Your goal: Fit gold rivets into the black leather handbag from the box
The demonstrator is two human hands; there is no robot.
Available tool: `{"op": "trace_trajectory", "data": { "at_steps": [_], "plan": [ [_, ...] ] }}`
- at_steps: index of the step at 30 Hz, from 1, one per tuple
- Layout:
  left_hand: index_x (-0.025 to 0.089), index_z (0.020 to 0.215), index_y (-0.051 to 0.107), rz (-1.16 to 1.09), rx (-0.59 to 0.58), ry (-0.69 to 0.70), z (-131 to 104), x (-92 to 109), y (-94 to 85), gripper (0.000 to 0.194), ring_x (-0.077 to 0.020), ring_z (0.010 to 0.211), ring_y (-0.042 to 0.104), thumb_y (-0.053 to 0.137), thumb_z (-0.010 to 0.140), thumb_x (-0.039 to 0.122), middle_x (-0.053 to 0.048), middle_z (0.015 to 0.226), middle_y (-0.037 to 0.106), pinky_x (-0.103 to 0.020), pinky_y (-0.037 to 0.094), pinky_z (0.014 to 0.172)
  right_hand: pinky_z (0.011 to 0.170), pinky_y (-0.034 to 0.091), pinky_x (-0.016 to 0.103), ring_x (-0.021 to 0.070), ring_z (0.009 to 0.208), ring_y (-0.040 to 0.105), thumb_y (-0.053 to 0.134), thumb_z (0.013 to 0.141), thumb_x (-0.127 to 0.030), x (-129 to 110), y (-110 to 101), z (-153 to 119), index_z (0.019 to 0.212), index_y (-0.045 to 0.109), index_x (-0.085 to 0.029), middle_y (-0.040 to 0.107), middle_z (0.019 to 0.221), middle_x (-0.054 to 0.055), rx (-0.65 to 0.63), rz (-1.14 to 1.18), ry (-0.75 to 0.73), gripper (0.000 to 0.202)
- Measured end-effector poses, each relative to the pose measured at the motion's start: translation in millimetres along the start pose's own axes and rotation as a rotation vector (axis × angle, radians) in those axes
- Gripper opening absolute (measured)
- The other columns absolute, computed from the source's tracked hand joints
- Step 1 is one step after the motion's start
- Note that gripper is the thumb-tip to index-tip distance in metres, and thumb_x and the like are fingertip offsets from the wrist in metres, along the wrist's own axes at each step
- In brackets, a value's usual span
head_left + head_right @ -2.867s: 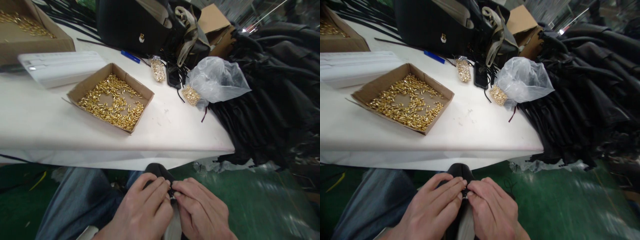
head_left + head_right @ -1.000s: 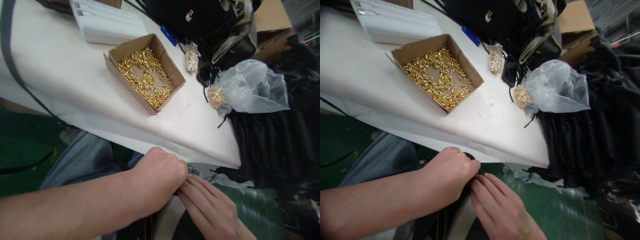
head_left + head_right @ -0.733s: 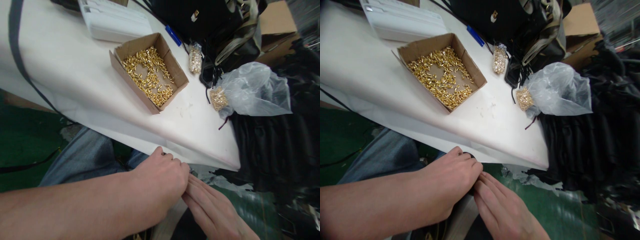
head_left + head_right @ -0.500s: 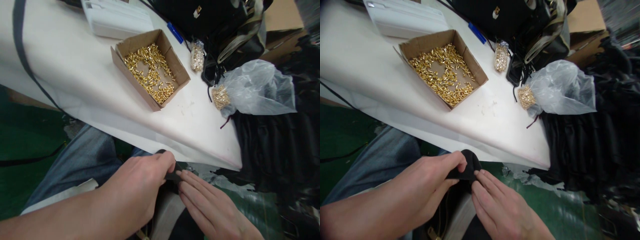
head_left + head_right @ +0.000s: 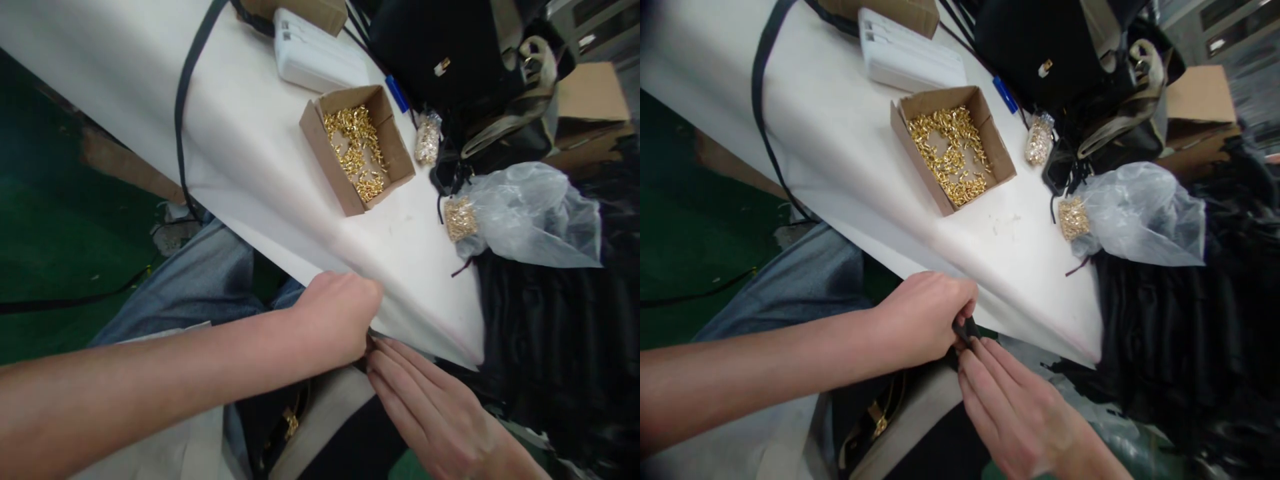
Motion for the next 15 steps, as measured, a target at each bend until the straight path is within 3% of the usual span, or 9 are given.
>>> {"op": "trace_trajectory", "data": {
  "at_steps": [4, 8, 11, 15],
  "plan": [
    [0.018, 0.082, 0.078, -0.130, -0.112, 0.038, 12, -8, -2.1, 0.011, -0.0212, 0.075, 0.073, 0.085, 0.075, 0.013, -0.004, 0.081, 0.080, -0.030, 0.045, 0.061, 0.110, 0.064, 0.051, 0.0375, 0.128, 0.077, 0.039, 0.105, -0.004, -1, 6, -9, 0.115, 0.078, -0.002, 0.083, 0.119, 0.024, 0.058, 0.034, 0.031, 0.041],
    [0.018, 0.084, 0.081, -0.067, -0.170, 0.122, 20, -6, -5.0, 0.017, -0.0242, 0.080, 0.075, 0.077, 0.073, 0.006, -0.006, 0.083, 0.081, -0.030, 0.048, 0.063, 0.114, 0.063, 0.053, 0.0388, 0.139, 0.070, 0.043, 0.103, -0.003, 0, 10, -15, 0.117, 0.078, -0.003, 0.082, 0.123, 0.025, 0.073, 0.072, 0.049, 0.038],
    [0.018, 0.089, 0.082, -0.008, -0.158, 0.113, 24, -3, -4.7, 0.018, -0.0283, 0.083, 0.077, 0.080, 0.072, 0.010, -0.009, 0.088, 0.082, -0.033, 0.052, 0.066, 0.114, 0.063, 0.052, 0.0372, 0.134, 0.074, 0.040, 0.105, -0.003, 1, 8, -14, 0.113, 0.079, -0.004, 0.083, 0.118, 0.023, 0.076, 0.075, 0.049, 0.040],
    [0.018, 0.089, 0.082, -0.038, -0.230, 0.077, 25, -1, -1.4, 0.016, -0.0253, 0.078, 0.076, 0.087, 0.074, 0.017, -0.007, 0.087, 0.082, -0.032, 0.051, 0.065, 0.115, 0.063, 0.050, 0.0342, 0.126, 0.078, 0.044, 0.105, -0.003, -1, 5, -11, 0.109, 0.080, -0.005, 0.085, 0.113, 0.021, 0.037, 0.062, 0.018, 0.037]
  ]
}}
Point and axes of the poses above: each hand's wrist, its own z-axis towards the middle knuckle, its own y-axis out of the palm, x = y × z, the point moved 4 cm from there along z, towards the middle knuckle
